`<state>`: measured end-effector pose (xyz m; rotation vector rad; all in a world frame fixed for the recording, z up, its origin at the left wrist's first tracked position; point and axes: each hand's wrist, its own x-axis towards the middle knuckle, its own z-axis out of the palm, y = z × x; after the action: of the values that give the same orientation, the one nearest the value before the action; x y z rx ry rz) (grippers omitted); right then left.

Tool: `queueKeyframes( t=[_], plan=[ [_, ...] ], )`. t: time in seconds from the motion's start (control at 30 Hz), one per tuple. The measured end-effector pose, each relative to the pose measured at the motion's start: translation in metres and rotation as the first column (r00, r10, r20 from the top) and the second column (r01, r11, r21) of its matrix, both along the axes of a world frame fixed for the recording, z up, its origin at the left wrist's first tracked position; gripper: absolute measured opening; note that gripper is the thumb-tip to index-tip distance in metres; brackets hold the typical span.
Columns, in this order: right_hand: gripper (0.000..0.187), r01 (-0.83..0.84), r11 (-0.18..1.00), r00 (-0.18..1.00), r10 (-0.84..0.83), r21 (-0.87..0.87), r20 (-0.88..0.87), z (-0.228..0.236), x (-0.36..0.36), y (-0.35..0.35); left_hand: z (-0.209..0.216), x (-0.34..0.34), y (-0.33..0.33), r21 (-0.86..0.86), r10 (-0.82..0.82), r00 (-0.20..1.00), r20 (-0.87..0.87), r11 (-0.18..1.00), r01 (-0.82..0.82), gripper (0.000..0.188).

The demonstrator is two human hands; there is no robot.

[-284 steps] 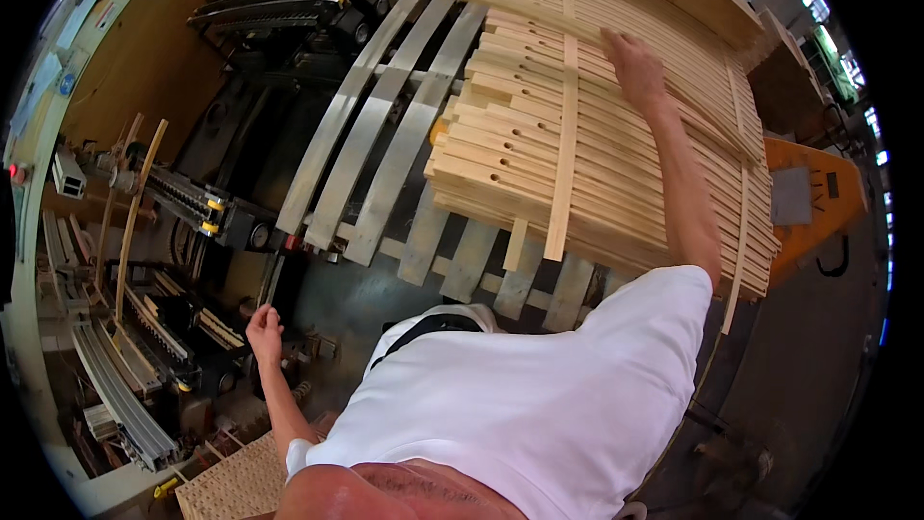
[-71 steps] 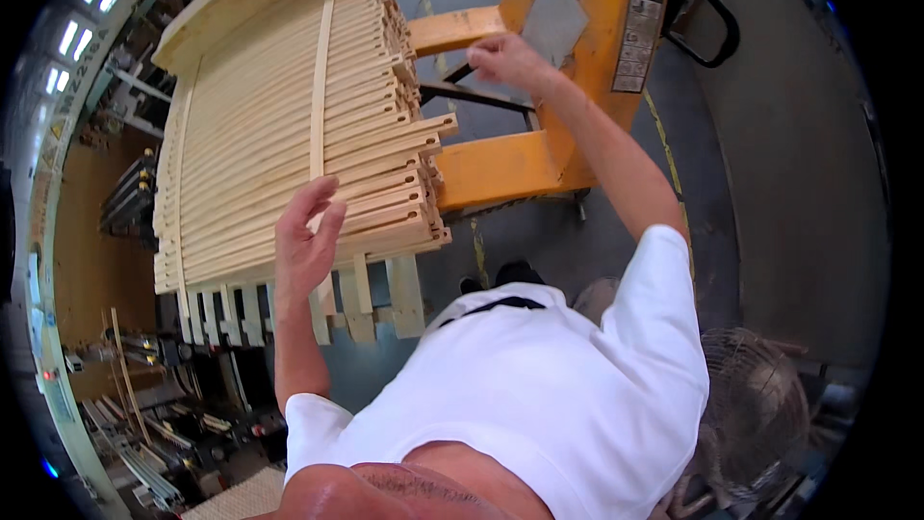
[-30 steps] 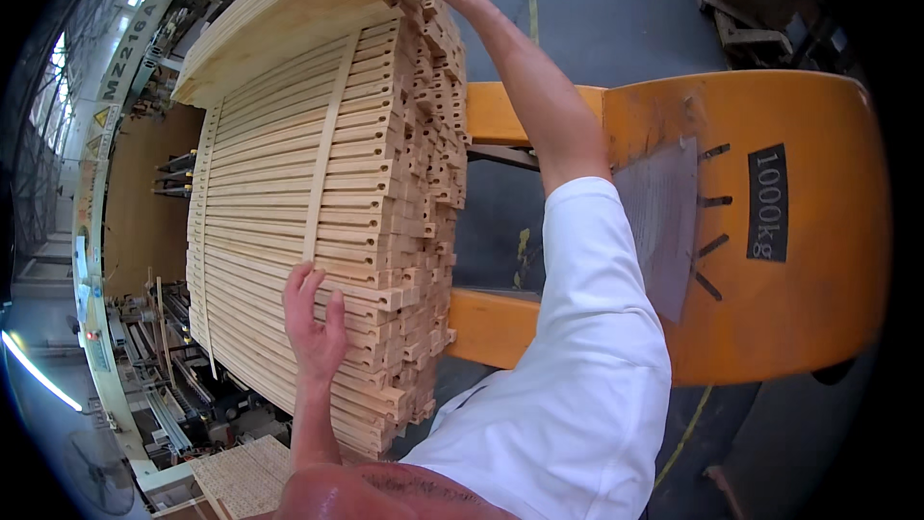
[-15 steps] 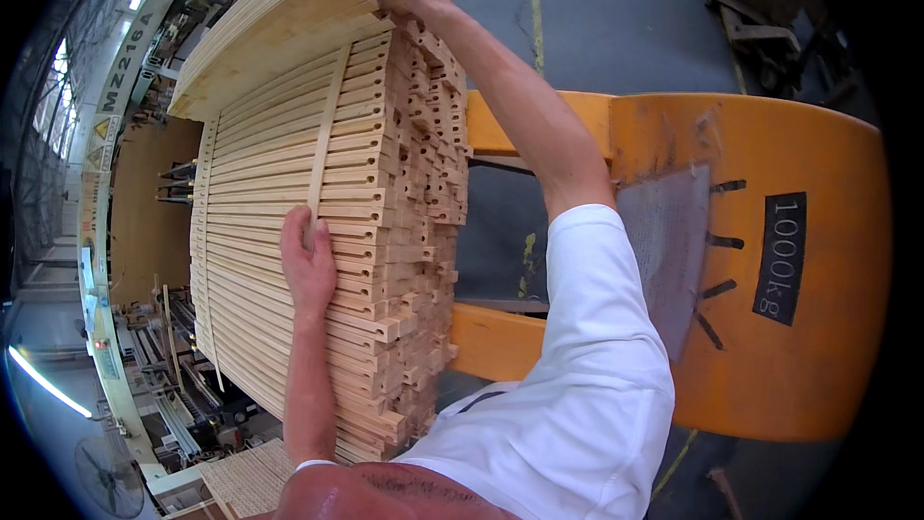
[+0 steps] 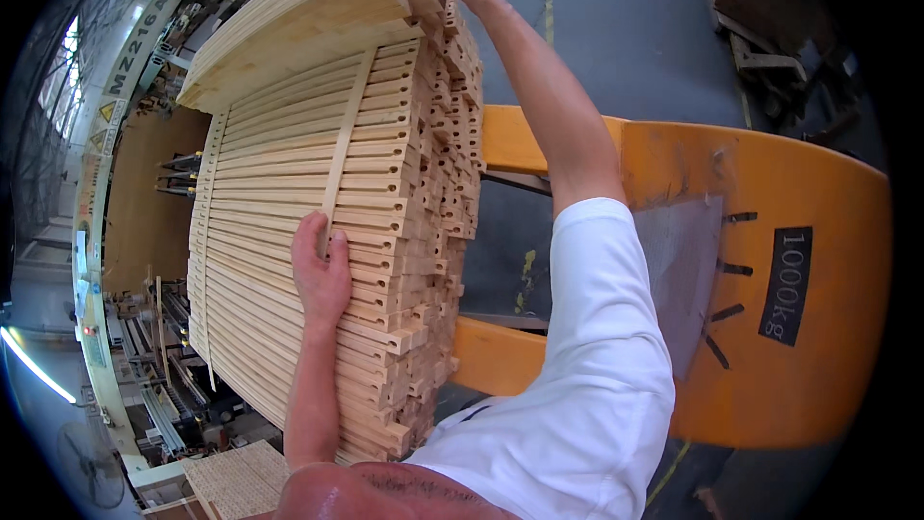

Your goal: The person repeatedly picks up thin wooden slats from a machine and places them onto a growing stack. The person handles the slats one at a time, aligning them before adding them to the pile.

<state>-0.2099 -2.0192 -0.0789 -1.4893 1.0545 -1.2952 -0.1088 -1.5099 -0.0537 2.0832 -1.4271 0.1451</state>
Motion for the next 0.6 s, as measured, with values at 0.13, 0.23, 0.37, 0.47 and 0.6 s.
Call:
queueKeyframes(
  t=[0.13, 0.23, 0.37, 0.47, 0.6],
  plan=[
    [0.076, -0.21, 0.974, 0.971, 0.197, 0.083, 0.138, -0.012, 0.027, -0.041, 0.003, -0.002, -0.001, 0.014, 0.009, 1.0, 0.016, 1.0, -0.009, 0.036],
    [0.076, -0.334, 0.925, 0.925, 0.285, 0.181, 0.252, -0.013, 0.037, -0.06, 0.004, -0.003, -0.003, 0.019, 0.019, 1.0, 0.011, 1.0, -0.019, 0.036],
    [0.074, -0.332, 0.93, 0.934, 0.3, 0.16, 0.193, -0.019, 0.04, -0.07, 0.002, -0.002, -0.003, 0.005, 0.018, 1.0, -0.001, 1.0, -0.018, 0.036],
    [0.072, -0.297, 0.947, 0.952, 0.283, 0.122, 0.117, -0.02, 0.046, -0.067, 0.001, -0.001, -0.003, 0.008, 0.018, 1.0, -0.008, 1.0, -0.018, 0.036],
    [0.071, -0.244, 0.967, 0.97, 0.242, 0.069, 0.028, -0.02, 0.042, -0.069, 0.004, -0.002, -0.006, 0.008, 0.016, 1.0, -0.013, 1.0, -0.016, 0.037]
  ],
)
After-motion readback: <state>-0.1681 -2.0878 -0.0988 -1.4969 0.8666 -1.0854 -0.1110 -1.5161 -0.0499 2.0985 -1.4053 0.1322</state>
